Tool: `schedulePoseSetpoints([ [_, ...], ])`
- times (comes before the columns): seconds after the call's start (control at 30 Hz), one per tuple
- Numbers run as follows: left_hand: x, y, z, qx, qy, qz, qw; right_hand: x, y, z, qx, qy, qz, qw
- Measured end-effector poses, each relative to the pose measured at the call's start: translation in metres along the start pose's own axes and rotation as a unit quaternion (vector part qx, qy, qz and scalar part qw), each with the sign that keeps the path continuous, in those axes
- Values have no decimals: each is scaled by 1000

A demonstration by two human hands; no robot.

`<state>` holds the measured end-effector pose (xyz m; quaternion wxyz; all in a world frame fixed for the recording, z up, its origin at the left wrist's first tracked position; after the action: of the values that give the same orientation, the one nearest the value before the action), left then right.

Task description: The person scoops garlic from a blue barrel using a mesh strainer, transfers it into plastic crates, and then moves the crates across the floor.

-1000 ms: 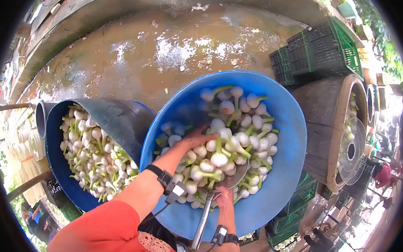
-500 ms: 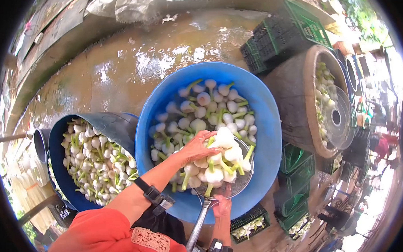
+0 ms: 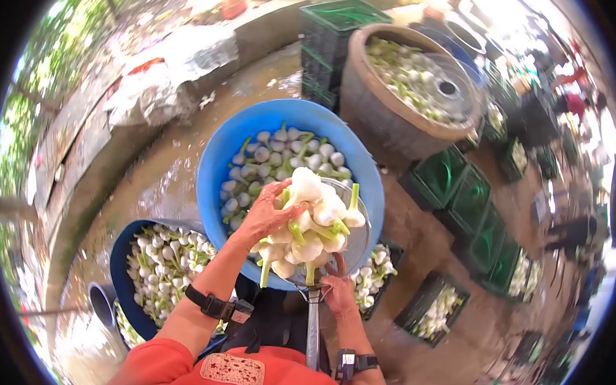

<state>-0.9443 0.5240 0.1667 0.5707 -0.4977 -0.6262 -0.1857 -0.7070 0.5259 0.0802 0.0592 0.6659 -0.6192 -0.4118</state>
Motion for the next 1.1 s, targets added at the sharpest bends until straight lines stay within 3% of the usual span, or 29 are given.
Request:
schedulePoseSetpoints([
  [0.07,10,18,-12,1,41,2,999,2,-17,-26,3,-8,8,1000],
  [0.1,26,32,-22,-5,44,-66,997,-3,-19,-45,17,-21,9,1000],
  [0.13,32,47,-27,-38,7,-96,995,-5,-30,-59,32,-37,15,999],
  [0.2,44,70,-38,-42,36,-5,998,-5,-47,-89,50,-62,54,995],
  [0.4,97,174,-87,-223,50,-7,974,32,-107,-153,85,-139,191,968],
  [0.53,108,253,-139,-369,42,29,928,63,-132,-216,129,-243,251,928],
  [0.57,107,273,-151,-400,52,34,915,70,-132,-236,171,-253,280,910],
  [0.63,109,306,-161,-426,154,137,881,84,-135,-255,223,-279,330,874],
  [0.77,97,375,-252,-534,213,174,799,163,-154,-298,236,-365,362,824],
  [0.83,94,401,-294,-593,212,174,757,190,-157,-312,285,-374,385,794],
  [0.9,66,428,-355,-684,76,57,723,225,-154,-342,318,-381,418,761],
  [0.97,37,458,-403,-707,99,81,696,263,-156,-370,344,-429,466,693],
  [1.03,15,475,-470,-755,130,108,634,297,-154,-401,378,-437,497,647],
  [1.1,25,477,-532,-772,145,149,600,324,-153,-426,405,-460,559,559],
])
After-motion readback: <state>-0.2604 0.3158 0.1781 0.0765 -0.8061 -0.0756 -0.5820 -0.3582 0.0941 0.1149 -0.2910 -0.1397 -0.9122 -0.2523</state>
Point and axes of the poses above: each hand's wrist, its own z-axis towards the middle knuckle, its own y-axis out of the palm, x = y × z, the point moved 7 cm from there along z, towards the middle knuckle, and after that the axes turned 5 degrees about y, right-handed, at the moved point
